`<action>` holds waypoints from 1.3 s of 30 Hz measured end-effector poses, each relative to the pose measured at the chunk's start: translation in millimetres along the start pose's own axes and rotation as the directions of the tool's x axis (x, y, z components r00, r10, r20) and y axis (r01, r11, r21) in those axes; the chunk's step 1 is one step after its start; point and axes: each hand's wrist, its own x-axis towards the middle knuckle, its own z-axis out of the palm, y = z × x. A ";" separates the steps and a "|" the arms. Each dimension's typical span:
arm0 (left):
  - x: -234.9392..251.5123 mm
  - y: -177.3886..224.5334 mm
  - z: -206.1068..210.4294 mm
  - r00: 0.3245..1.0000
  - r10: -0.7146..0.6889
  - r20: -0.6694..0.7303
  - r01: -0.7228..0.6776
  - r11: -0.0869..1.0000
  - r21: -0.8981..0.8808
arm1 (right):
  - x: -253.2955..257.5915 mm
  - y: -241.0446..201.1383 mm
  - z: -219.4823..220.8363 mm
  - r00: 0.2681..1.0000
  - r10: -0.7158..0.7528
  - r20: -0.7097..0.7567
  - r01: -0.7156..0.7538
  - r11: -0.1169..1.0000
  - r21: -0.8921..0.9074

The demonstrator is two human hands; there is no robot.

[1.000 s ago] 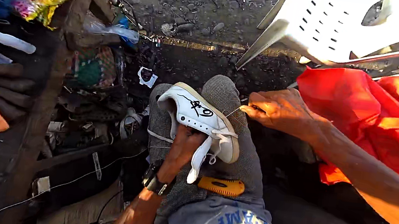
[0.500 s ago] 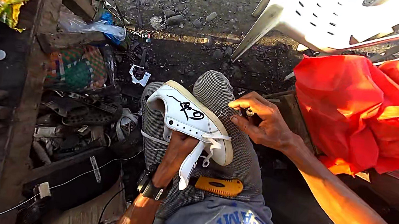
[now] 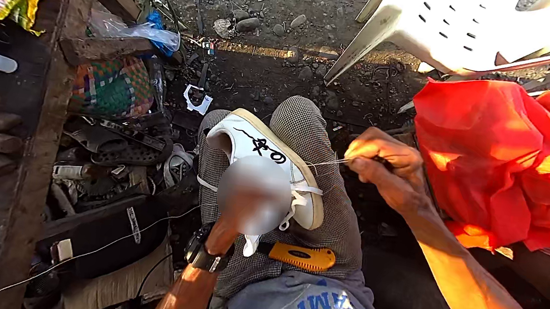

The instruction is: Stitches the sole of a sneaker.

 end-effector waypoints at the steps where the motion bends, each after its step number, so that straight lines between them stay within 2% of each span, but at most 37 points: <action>1: -0.2 0.1 -0.1 1.000 -0.009 -0.005 0.009 1.000 -0.002 | 0.9 -5.5 -9.0 0.997 -0.005 -0.076 0.012 0.996 0.087; 3: -0.8 -0.3 1.2 1.000 -0.013 -0.013 0.013 1.000 -0.006 | 3.6 -16.7 -15.1 0.984 0.002 -0.176 0.045 0.964 0.263; 4: -0.4 -0.2 2.4 1.000 -0.006 -0.015 0.006 1.000 -0.009 | 2.6 -19.3 -10.5 0.984 0.040 -0.171 0.025 0.932 0.362; 7: -0.6 -1.6 6.7 0.999 0.010 -0.046 -0.011 1.000 -0.014 | -4.4 -23.4 3.4 0.985 0.170 0.030 -0.145 0.727 0.671; 8: -1.1 -2.4 7.8 0.998 0.017 -0.059 -0.018 1.000 -0.008 | -4.7 -28.4 2.1 0.979 0.182 0.093 -0.194 0.682 0.705; 10: -1.6 -1.4 11.7 0.994 0.002 -0.107 -0.004 1.000 -0.015 | -3.4 -43.9 -9.1 0.971 0.198 0.137 -0.239 0.721 0.651; 13: -1.1 0.8 18.1 0.988 -0.007 -0.157 0.000 0.999 -0.040 | 1.0 -62.7 -25.6 0.971 0.139 0.195 -0.212 0.880 0.426; 15: -0.5 -4.3 16.9 0.986 0.037 -0.165 -0.041 0.999 -0.018 | 5.6 -70.6 -31.7 0.947 0.073 0.312 -0.105 0.991 0.086; 16: 0.3 -8.9 15.5 0.981 0.089 -0.173 -0.087 0.996 0.017 | 7.0 -73.7 -33.4 0.928 0.080 0.364 -0.025 0.988 -0.155; 17: 0.3 -11.6 13.9 0.976 0.136 -0.172 -0.129 0.990 0.053 | 6.3 -73.8 -33.8 0.922 0.109 0.371 0.057 0.911 -0.409; 18: -0.1 -13.3 12.1 0.969 0.177 -0.170 -0.166 0.983 0.075 | 3.8 -71.1 -33.4 0.931 0.137 0.337 0.119 0.761 -0.638; 19: -0.2 -15.0 11.1 0.961 0.217 -0.173 -0.207 0.976 0.074 | 1.0 -66.0 -32.9 0.946 0.156 0.285 0.138 0.602 -0.786; 20: 0.0 -16.6 10.7 0.952 0.249 -0.177 -0.244 0.968 0.049 | -1.3 -58.5 -31.9 0.956 0.173 0.238 0.126 0.492 -0.861; 21: 0.3 -17.3 11.1 0.945 0.271 -0.183 -0.271 0.962 0.028 | -3.5 -50.5 -28.9 0.959 0.196 0.206 0.102 0.439 -0.893; 22: 0.7 -18.4 11.7 0.937 0.289 -0.196 -0.292 0.956 0.012 | -5.6 -43.3 -22.9 0.954 0.229 0.192 0.074 0.441 -0.895; 23: -0.2 -18.9 12.8 0.930 0.292 -0.223 -0.299 0.954 0.002 | -8.2 -37.3 -15.1 0.937 0.287 0.200 0.035 0.492 -0.870; 26: -4.8 -14.0 16.3 0.919 0.266 -0.292 -0.281 0.960 -0.012 | -16.6 -19.3 7.5 0.836 0.440 0.327 -0.132 0.741 -0.659; 29: -3.3 -11.8 18.4 0.909 0.282 -0.307 -0.288 0.957 0.027 | -24.5 2.1 7.5 0.875 0.342 0.342 -0.179 0.886 -0.427; 36: -1.6 -7.6 21.9 0.901 0.278 -0.333 -0.297 0.955 -0.007 | -21.8 -0.6 -3.6 0.850 0.371 0.375 -0.172 0.866 -0.469; 39: -2.6 -0.4 21.4 0.902 0.272 -0.337 -0.311 0.948 -0.067 | -21.3 -2.5 -8.1 0.856 0.374 0.358 -0.209 0.883 -0.421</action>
